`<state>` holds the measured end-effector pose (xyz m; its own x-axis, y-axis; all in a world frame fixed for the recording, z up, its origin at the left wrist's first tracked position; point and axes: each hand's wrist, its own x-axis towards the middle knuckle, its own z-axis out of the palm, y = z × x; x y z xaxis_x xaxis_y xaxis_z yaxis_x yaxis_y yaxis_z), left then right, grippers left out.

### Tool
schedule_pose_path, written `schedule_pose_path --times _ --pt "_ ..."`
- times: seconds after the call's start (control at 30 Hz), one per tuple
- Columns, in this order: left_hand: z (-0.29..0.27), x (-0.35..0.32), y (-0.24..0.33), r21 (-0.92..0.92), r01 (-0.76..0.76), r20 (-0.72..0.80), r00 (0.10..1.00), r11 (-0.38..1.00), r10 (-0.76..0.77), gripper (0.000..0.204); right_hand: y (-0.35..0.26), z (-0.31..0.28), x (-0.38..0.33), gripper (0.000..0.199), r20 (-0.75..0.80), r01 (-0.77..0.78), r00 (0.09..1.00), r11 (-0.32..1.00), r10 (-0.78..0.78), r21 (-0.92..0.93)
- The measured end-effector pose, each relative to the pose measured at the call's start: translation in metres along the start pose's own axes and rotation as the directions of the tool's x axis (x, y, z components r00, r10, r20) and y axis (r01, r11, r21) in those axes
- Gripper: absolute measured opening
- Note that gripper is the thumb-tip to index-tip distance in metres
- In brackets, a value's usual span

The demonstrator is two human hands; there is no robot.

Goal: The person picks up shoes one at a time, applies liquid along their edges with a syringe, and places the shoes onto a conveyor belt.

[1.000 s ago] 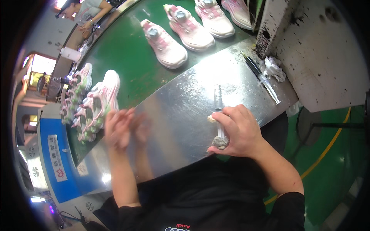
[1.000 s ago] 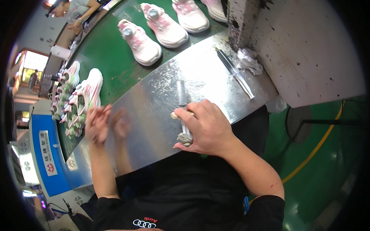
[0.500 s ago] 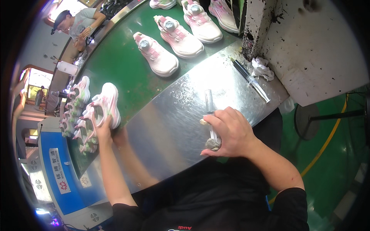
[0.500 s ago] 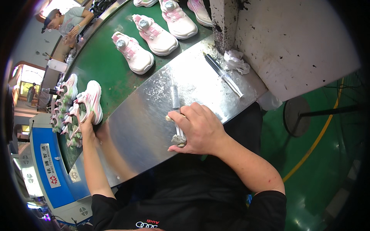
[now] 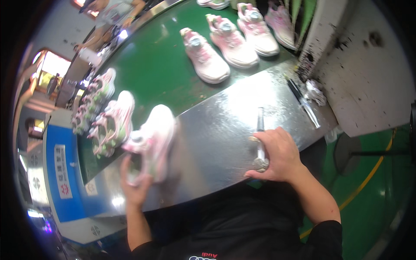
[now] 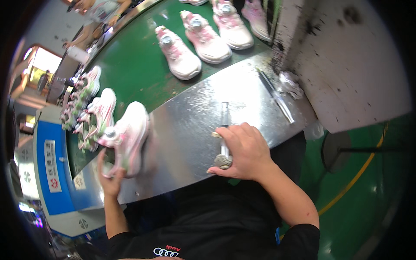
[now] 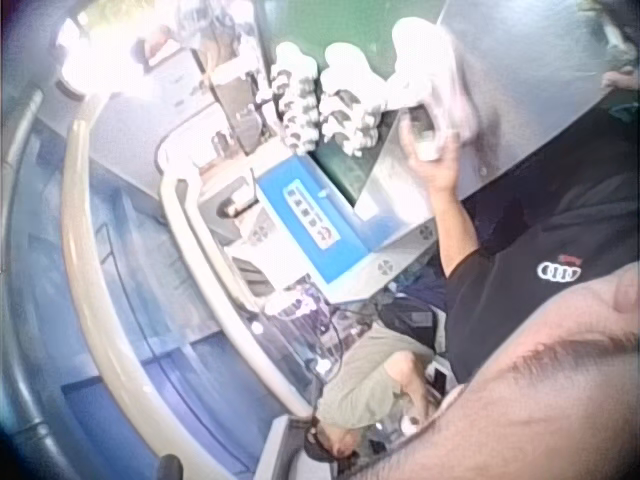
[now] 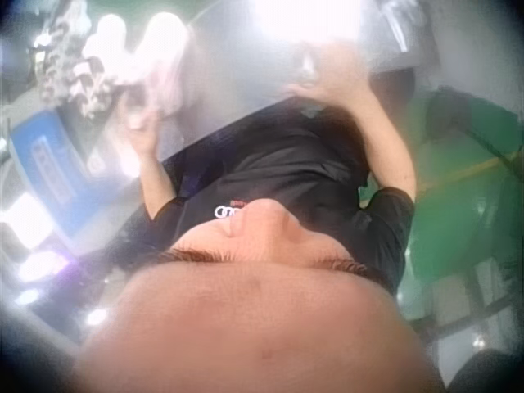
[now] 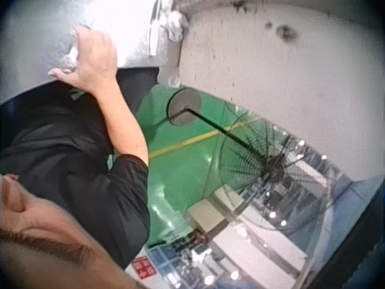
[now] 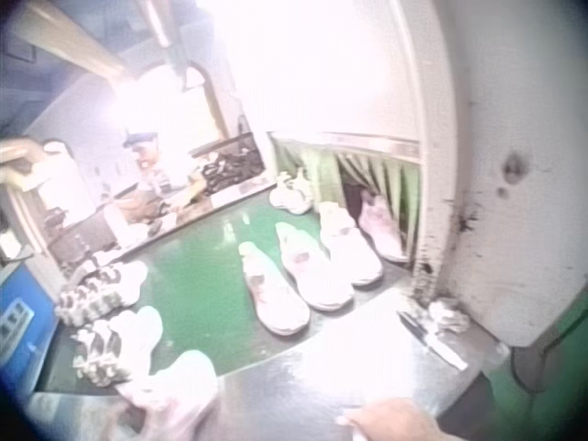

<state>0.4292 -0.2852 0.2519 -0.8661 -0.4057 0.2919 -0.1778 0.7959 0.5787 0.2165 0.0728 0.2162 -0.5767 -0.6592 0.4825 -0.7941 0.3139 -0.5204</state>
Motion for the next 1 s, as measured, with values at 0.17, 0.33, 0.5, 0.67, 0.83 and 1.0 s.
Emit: schedule_pose_path --times 0.17,0.33,0.5,0.67,0.83,1.0 --pt "0.022 -0.046 0.038 -0.525 0.295 0.294 0.943 0.798 -0.155 0.094 0.001 0.0 -0.001 0.077 0.034 -0.045 0.998 0.998 0.044 0.047" --pt "0.02 0.02 0.001 -0.789 0.446 0.277 0.872 0.422 -0.404 0.06 -0.001 -0.007 -0.011 0.081 0.087 -0.2 0.979 0.947 0.183 0.25" --pt "0.048 0.103 -0.046 -0.581 0.626 0.425 0.778 0.52 -0.462 0.035 -0.01 -0.013 -0.025 0.09 0.106 -0.351 0.925 0.716 0.364 0.604" --pt "0.064 0.118 -0.06 -0.374 0.573 0.473 0.794 0.729 -0.382 0.038 -0.019 -0.024 -0.022 0.1 0.202 -0.455 0.88 0.639 0.43 0.62" --pt "0.067 0.107 0.03 -0.78 0.499 0.435 0.866 0.379 -0.246 0.037 -0.033 -0.029 -0.027 0.108 0.194 -0.466 0.876 0.67 0.442 0.577" --pt "0.064 0.089 0.06 -0.959 0.278 0.278 0.96 0.055 -0.009 0.044 -0.056 -0.042 -0.016 0.113 0.234 -0.509 0.837 0.545 0.495 0.667"
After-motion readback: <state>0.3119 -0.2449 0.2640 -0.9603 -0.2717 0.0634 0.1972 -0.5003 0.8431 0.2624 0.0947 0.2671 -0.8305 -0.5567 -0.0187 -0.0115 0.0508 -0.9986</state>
